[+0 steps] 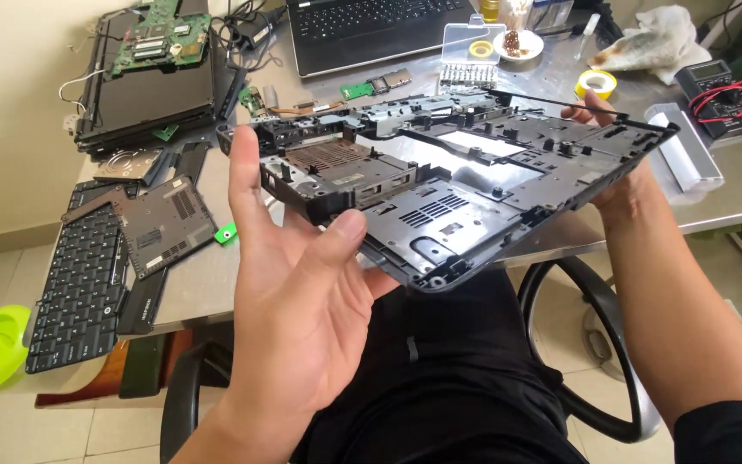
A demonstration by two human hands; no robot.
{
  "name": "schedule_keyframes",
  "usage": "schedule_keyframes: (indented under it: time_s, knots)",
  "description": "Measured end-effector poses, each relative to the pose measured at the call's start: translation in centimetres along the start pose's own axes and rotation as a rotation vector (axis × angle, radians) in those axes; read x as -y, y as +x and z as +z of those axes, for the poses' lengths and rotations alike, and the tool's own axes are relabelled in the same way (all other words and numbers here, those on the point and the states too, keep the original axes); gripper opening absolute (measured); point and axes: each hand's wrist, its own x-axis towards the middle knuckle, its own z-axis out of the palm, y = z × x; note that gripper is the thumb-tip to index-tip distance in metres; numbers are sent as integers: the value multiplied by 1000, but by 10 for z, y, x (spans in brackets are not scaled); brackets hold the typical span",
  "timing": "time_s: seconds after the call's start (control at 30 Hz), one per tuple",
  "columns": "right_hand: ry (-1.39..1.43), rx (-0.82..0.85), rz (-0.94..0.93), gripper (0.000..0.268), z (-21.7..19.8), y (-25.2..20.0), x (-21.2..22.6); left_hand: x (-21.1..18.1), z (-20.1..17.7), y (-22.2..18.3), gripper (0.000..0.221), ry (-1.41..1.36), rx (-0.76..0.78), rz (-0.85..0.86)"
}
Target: The person is disassembling a laptop on a repair bench. They use a screwdriver to remove internal screws and then use their hands to carefully pry off the plastic internal frame and bezel from the main chassis.
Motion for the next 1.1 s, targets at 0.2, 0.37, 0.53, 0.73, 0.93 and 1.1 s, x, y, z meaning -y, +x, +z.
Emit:
schedule_keyframes:
  time_s: [0.2, 0.37, 0.53, 0.73, 0.93, 1.1]
  knots:
    - [89, 129, -105, 32, -13, 8, 16, 5, 6, -3, 108, 158, -46, 59]
    - [157, 242, -194, 44, -21, -1, 32, 9, -3, -2, 107, 155, -28, 58]
    - [218, 358, -241, 57, -22, -24, 30, 6, -48, 19, 101, 10, 109, 65]
    - [290, 508, -255, 72, -11, -71, 6, 14, -157, 81, 106, 303, 12, 14]
    - [520, 612, -271, 84, 10, -117, -26, 21, -168, 100, 38, 110, -564, -328]
    - [-503, 273, -355, 62, -46, -65, -4, 25, -166, 99, 80, 474, -555, -337]
